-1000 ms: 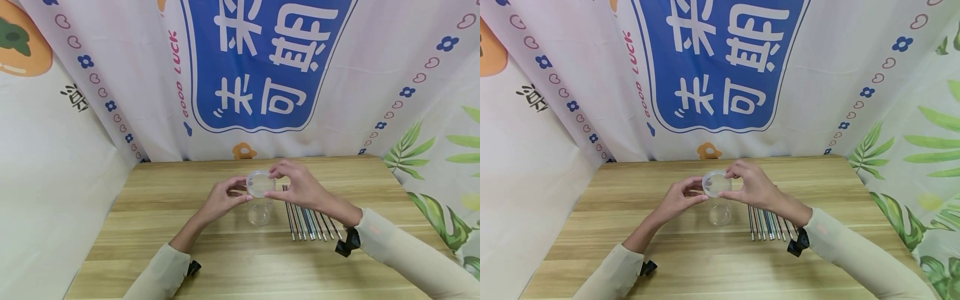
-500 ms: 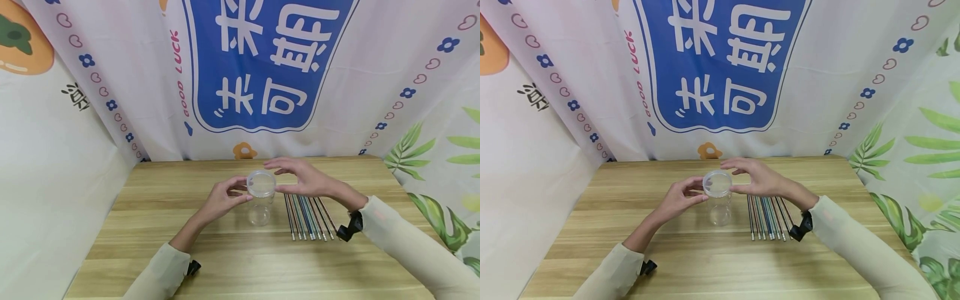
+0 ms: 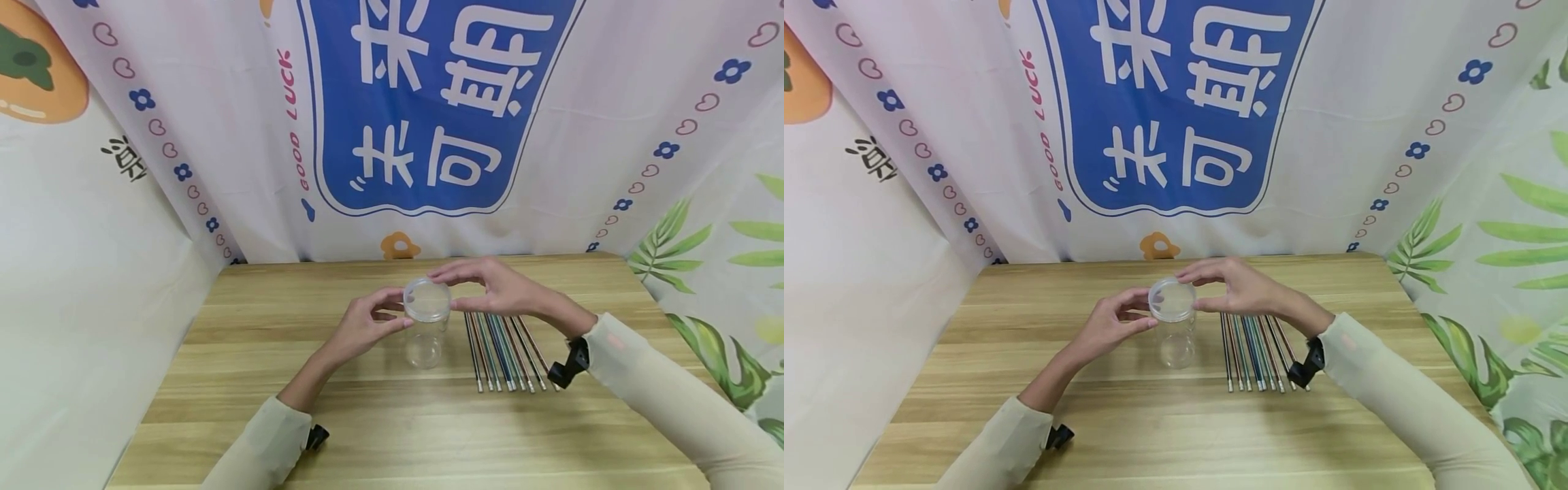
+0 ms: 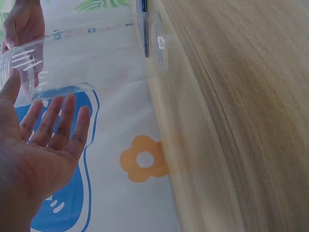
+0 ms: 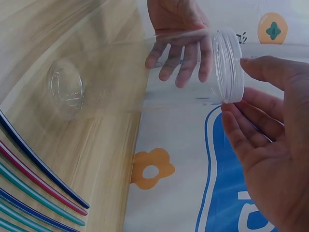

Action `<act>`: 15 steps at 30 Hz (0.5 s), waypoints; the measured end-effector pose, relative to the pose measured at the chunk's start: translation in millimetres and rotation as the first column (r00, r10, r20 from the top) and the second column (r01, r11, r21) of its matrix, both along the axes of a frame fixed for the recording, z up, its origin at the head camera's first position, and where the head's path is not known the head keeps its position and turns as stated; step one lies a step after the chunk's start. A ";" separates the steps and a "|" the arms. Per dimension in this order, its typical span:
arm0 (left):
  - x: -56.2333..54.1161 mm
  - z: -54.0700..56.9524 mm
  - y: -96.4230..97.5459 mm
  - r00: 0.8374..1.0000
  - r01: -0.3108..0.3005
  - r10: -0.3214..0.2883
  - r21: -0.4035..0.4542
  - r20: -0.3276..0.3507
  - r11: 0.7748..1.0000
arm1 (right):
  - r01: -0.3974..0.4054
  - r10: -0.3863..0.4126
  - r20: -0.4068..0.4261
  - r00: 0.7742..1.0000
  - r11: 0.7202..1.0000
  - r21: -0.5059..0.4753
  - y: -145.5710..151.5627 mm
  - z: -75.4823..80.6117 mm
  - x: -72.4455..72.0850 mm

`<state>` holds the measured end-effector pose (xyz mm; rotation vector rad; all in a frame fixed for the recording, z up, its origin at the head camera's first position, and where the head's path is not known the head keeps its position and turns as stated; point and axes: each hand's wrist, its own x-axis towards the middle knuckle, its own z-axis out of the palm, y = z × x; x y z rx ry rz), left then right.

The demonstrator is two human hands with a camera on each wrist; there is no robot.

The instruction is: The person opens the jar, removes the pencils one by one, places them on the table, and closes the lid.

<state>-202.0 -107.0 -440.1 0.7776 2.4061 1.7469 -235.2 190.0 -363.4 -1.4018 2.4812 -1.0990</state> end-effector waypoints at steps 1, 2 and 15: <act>0.1 0.1 0.0 1.000 0.000 0.000 0.001 0.001 1.000 | 0.008 -0.008 -0.010 1.000 1.000 -0.003 -0.7 0.2 0.8; 0.1 0.1 0.0 1.000 0.000 0.000 0.000 0.001 1.000 | 0.015 -0.015 -0.019 1.000 1.000 -0.007 -1.4 0.4 1.8; 1.4 0.7 0.3 1.000 -0.012 0.012 -0.006 -0.011 1.000 | 0.123 -0.153 -0.176 0.973 0.978 -0.169 -14.1 -10.5 16.2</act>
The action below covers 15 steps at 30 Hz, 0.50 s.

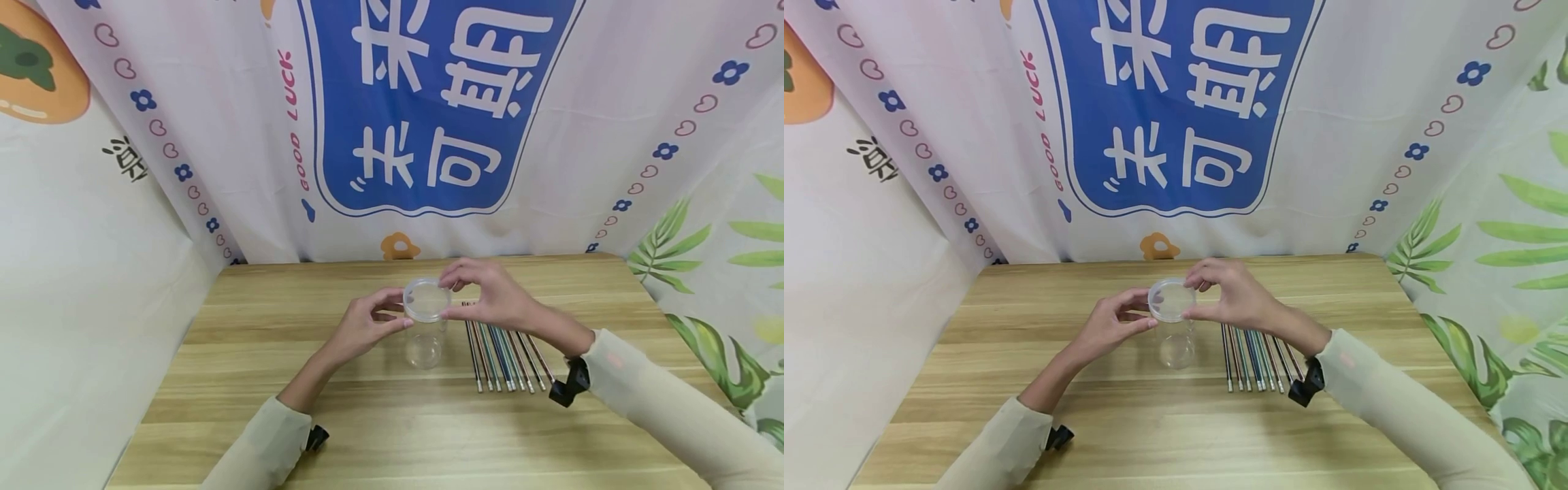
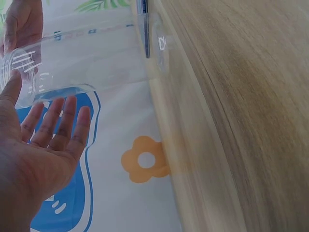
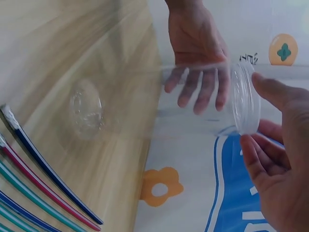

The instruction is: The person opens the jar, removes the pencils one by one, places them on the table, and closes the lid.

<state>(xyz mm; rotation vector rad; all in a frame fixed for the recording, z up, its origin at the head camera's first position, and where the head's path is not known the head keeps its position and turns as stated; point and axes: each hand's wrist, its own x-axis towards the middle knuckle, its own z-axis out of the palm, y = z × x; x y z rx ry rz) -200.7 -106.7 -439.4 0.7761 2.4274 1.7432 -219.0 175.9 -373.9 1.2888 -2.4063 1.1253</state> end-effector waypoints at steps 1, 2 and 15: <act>0.2 0.3 0.1 1.000 -0.002 0.002 -0.001 -0.001 1.000 | 0.014 -0.014 -0.013 1.000 1.000 -0.010 -0.6 -1.5 1.8; 0.3 0.1 0.4 1.000 -0.004 0.004 -0.002 -0.003 1.000 | 0.029 -0.030 -0.021 0.999 0.999 -0.018 -1.3 -3.0 3.7; 0.5 -0.4 0.8 1.000 -0.007 0.007 -0.003 -0.002 1.000 | 0.097 -0.097 0.016 0.995 0.995 -0.008 -3.5 -3.3 15.5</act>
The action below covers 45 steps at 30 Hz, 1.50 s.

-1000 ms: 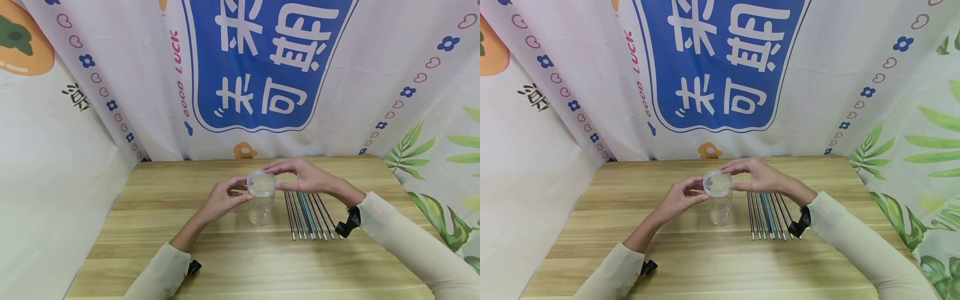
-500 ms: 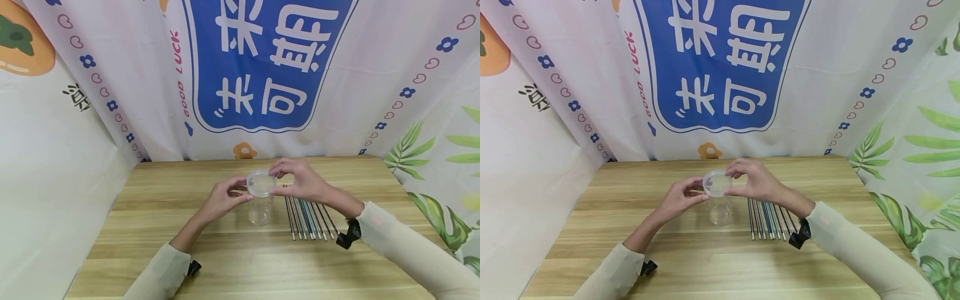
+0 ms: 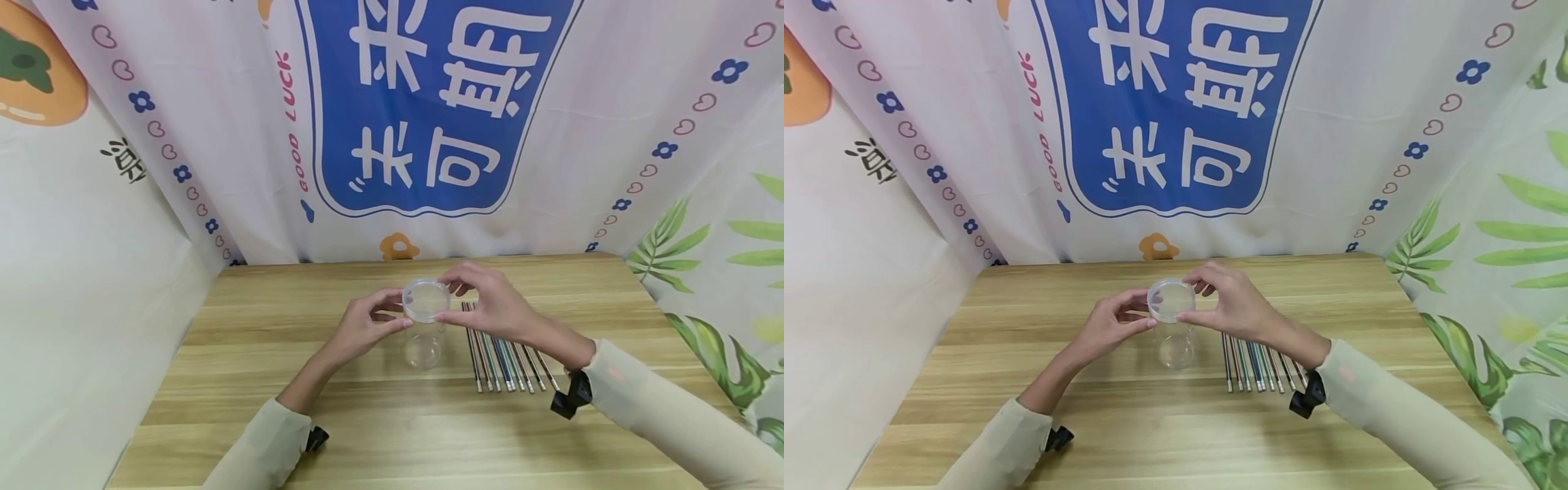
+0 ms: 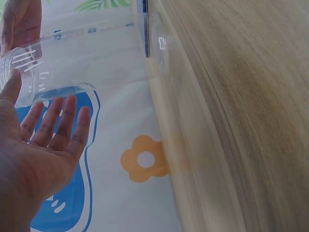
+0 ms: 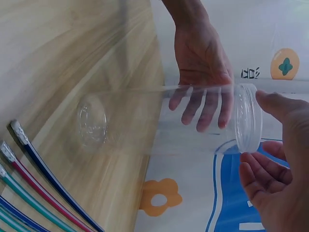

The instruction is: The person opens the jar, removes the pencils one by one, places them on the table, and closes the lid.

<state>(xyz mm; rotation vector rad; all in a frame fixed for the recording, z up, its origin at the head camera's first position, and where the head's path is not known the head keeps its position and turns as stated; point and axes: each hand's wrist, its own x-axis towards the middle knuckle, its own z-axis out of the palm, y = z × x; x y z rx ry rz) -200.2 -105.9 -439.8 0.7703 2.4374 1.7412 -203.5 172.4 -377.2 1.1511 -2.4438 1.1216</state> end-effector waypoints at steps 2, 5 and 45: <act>0.1 0.6 -0.3 1.000 0.002 -0.002 -0.001 0.000 1.000 | -0.030 0.030 0.027 0.999 0.999 0.025 2.6 2.4 -3.5; 0.0 0.7 -0.4 1.000 0.005 -0.005 0.007 0.003 1.000 | -0.096 0.089 0.110 0.990 0.994 0.057 7.6 4.4 -12.0; -1.2 -0.3 2.1 1.000 0.008 -0.008 0.017 -0.004 1.000 | -0.014 0.022 -0.097 0.995 0.997 0.079 -0.7 4.6 -5.9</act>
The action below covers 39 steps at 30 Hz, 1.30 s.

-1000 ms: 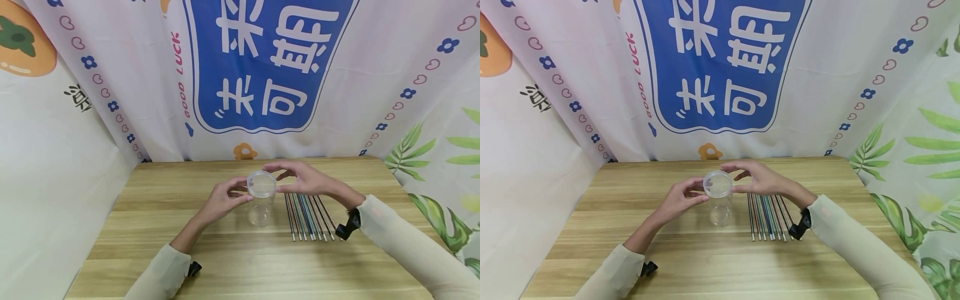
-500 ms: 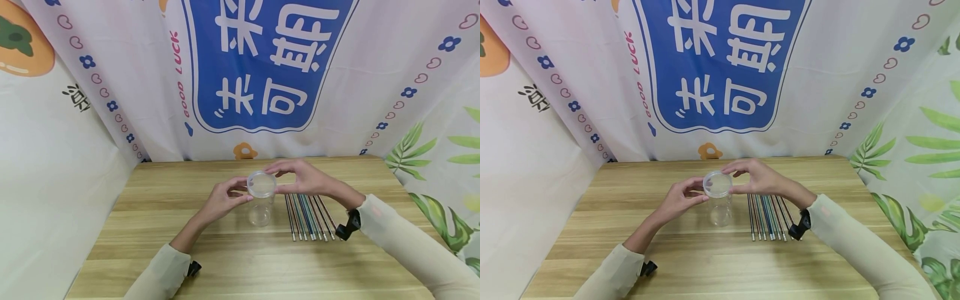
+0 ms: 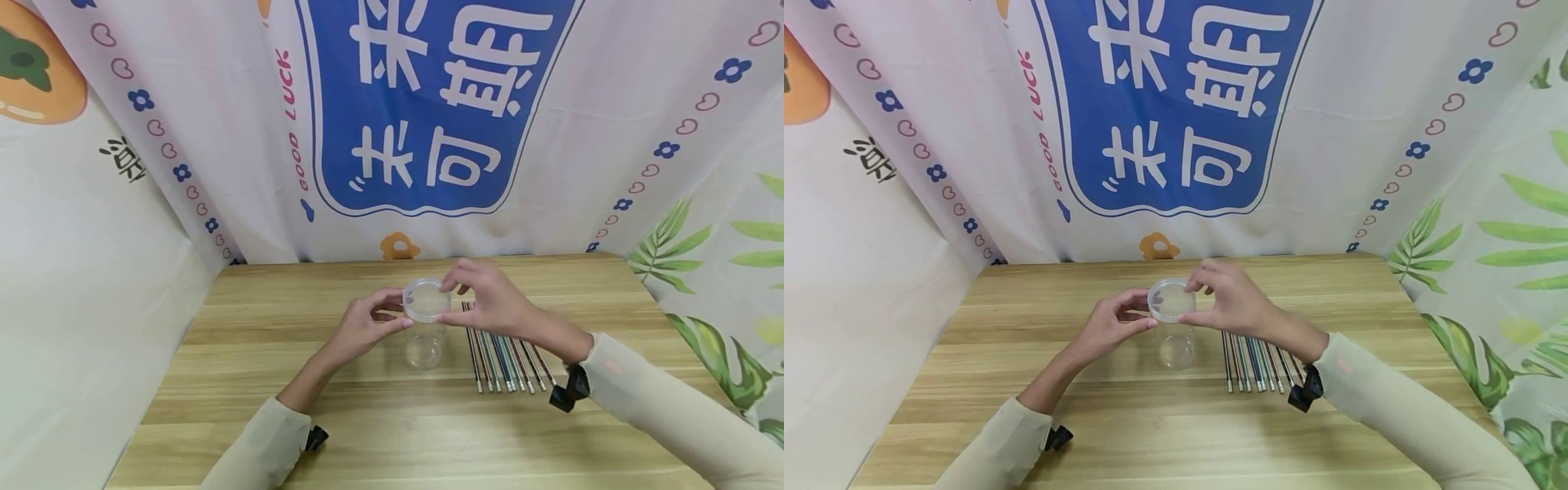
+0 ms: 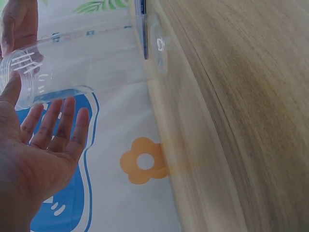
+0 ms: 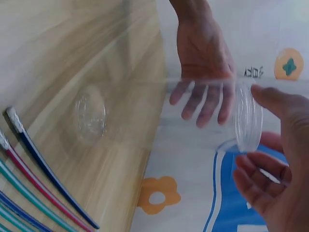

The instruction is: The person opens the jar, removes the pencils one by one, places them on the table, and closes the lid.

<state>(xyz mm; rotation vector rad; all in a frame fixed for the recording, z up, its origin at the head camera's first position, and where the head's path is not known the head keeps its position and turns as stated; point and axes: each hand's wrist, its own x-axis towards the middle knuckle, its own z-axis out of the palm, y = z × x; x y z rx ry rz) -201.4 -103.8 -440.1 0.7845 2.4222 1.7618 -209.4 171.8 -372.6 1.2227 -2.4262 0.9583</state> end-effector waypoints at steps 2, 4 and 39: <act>-0.3 0.8 -0.4 1.000 0.000 0.000 -0.001 -0.003 1.000 | 0.026 -0.026 -0.043 0.999 1.000 0.007 -1.9 -1.2 3.1; -0.3 1.8 -1.1 1.000 -0.001 0.001 -0.006 -0.006 1.000 | 0.050 -0.049 -0.058 0.997 0.999 0.010 -3.4 -0.9 5.8; 0.1 1.1 -2.7 1.000 0.019 -0.019 -0.007 0.014 1.000 | -0.261 0.211 0.318 0.924 0.958 0.123 14.0 15.9 -25.3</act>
